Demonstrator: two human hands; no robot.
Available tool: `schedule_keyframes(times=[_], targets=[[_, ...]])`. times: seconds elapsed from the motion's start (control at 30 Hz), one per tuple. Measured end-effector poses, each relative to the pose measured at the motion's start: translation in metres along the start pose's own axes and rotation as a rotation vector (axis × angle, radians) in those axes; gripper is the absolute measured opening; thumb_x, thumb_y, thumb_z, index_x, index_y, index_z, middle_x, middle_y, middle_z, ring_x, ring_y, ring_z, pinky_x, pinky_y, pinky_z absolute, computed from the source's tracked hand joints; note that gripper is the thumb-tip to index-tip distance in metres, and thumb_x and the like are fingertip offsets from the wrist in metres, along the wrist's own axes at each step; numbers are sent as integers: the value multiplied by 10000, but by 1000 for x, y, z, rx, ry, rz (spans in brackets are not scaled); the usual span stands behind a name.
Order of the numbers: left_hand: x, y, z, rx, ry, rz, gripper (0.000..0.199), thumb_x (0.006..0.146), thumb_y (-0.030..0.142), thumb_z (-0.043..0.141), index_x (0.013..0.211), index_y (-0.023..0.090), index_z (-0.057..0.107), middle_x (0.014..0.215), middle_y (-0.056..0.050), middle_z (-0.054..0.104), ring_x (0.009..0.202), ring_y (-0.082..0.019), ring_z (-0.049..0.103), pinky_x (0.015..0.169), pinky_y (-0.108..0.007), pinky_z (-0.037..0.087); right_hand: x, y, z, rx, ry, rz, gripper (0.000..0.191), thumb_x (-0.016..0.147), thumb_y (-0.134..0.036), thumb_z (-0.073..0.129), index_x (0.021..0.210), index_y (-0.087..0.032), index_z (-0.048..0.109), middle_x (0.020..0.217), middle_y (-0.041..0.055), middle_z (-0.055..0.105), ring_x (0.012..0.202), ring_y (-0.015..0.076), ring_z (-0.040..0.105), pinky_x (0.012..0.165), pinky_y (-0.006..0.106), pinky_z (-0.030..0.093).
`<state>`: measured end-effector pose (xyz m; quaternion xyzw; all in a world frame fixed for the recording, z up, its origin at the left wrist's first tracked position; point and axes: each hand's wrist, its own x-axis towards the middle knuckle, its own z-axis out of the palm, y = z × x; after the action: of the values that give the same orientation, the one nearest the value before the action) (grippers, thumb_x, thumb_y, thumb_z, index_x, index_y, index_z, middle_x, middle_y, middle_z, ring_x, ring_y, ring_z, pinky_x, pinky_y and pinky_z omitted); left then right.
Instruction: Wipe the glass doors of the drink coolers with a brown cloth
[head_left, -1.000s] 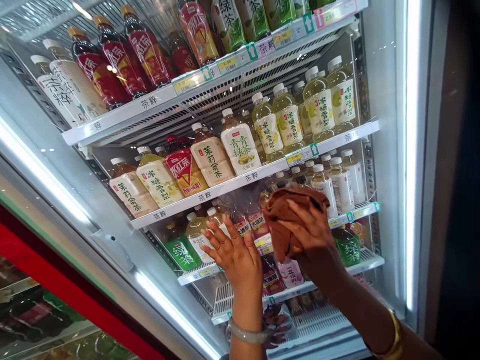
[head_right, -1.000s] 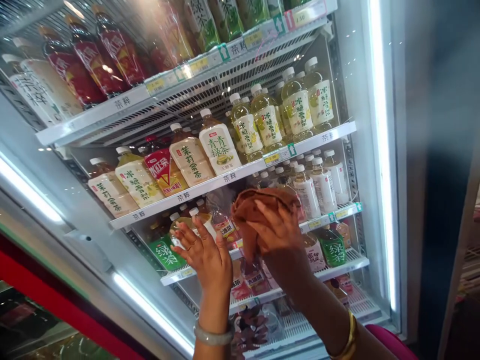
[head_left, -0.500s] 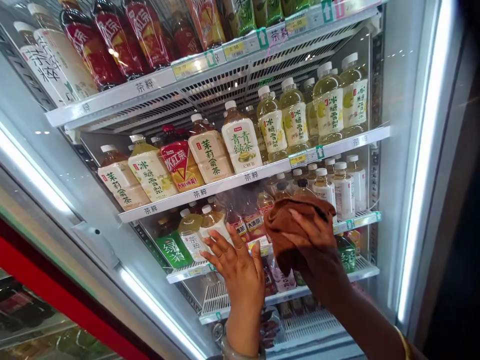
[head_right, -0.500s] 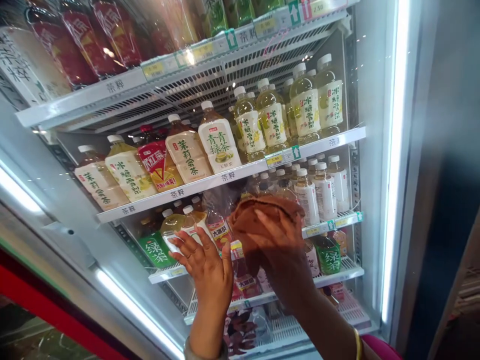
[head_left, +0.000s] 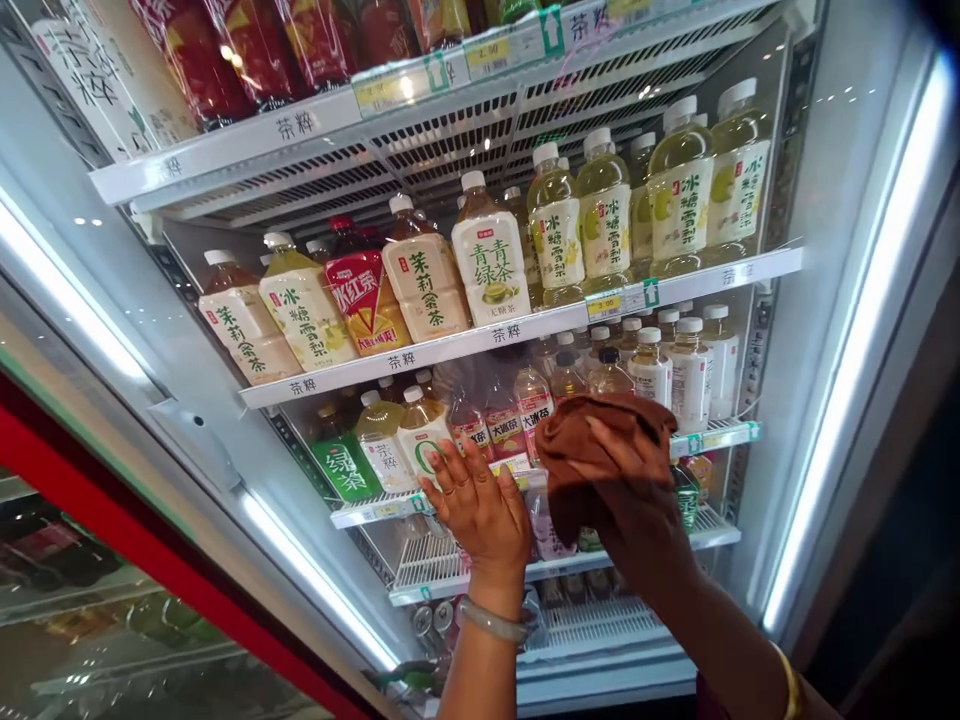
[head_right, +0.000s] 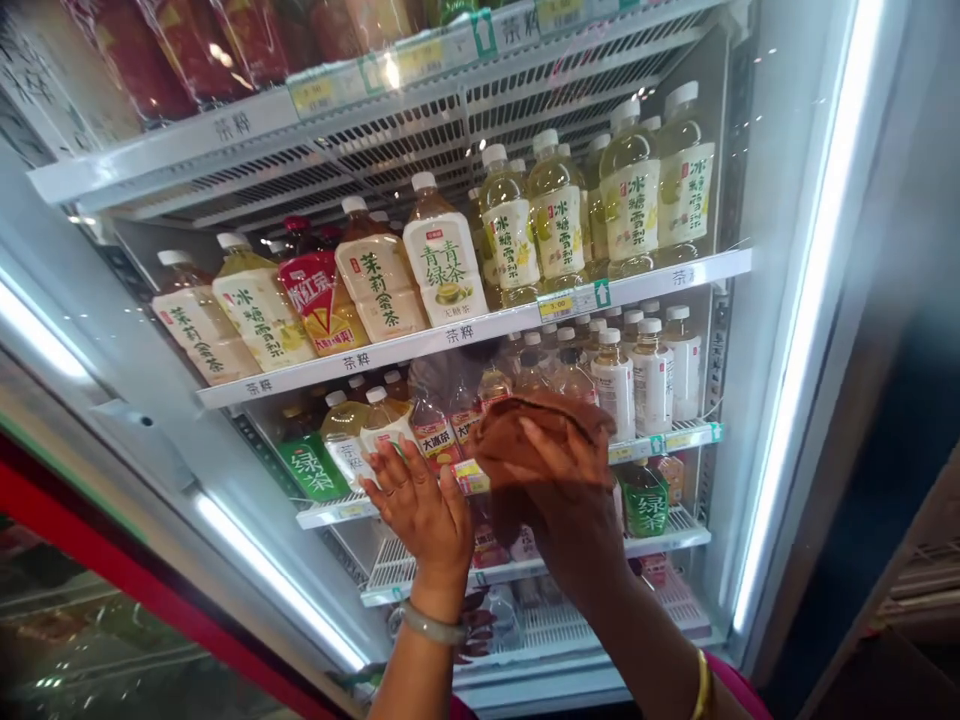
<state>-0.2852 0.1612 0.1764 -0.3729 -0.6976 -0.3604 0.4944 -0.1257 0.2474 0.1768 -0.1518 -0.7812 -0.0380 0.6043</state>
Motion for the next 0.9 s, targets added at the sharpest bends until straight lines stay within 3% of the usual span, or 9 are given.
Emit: schedule_keyframes(times=[0.1,0.2,0.27,0.33,0.47,0.57,0.7,0.8,0.9], targets=[[-3,-3,1,-22,-44,-42,755,1031,271,483,1667,221,78,1734,-155,131,1625,-296,28,1319,-625,55,5,-17,12,10,0,46,434,932,-161,639,1340,-308,649,1593,59,504,1578,374,266,1270,704,238],[-7,-5,1,-31,-61,-65,725,1037,263,467,1665,227,108,1728,-146,161,1619,-288,21,1322,-613,39,-19,-25,22,40,-59,-41,398,925,-153,647,1293,-299,680,1492,44,611,1516,326,382,1305,623,227],[-7,-5,0,-17,-47,-39,750,1027,236,483,1667,236,93,1731,-137,146,1620,-286,25,1325,-603,47,-40,-15,21,72,-63,-90,392,914,-116,640,1259,-293,697,1389,38,684,1429,280,492,1318,556,244],[-6,-2,-1,1,-19,-2,784,1015,214,506,1669,237,75,1737,-127,118,1626,-278,31,1328,-588,63,-50,3,13,59,-66,-64,434,903,-92,632,1282,-295,690,1409,50,667,1403,286,523,1304,559,281],[-3,1,1,17,73,47,757,1022,221,493,1671,219,105,1745,-105,103,1633,-251,29,1333,-564,62,-25,24,0,30,13,115,515,891,-142,615,1370,-328,639,1657,43,409,1512,396,394,1223,689,344],[-3,-2,4,24,85,54,734,1032,235,477,1671,213,117,1746,-104,111,1633,-246,26,1335,-554,62,1,5,7,52,57,170,559,889,-174,602,1424,-336,594,1711,29,306,1560,415,297,1246,736,236],[-4,-5,3,71,80,83,733,1037,202,469,1672,228,106,1745,-79,83,1633,-203,17,1344,-482,49,-19,-21,23,73,-49,-24,452,910,-138,621,1329,-304,653,1563,52,535,1538,366,340,1275,679,224],[-4,-4,2,66,83,80,744,1025,203,493,1672,206,125,1741,-97,104,1635,-222,43,1344,-486,61,-51,-6,21,78,-89,-65,422,903,-121,632,1293,-279,670,1450,67,630,1458,336,455,1272,638,286],[-3,0,1,43,90,71,753,1010,205,505,1670,183,142,1740,-112,121,1634,-250,58,1341,-514,72,-50,20,7,24,-25,36,422,872,-126,614,1262,-269,689,1542,94,542,1442,398,475,1189,706,378]])
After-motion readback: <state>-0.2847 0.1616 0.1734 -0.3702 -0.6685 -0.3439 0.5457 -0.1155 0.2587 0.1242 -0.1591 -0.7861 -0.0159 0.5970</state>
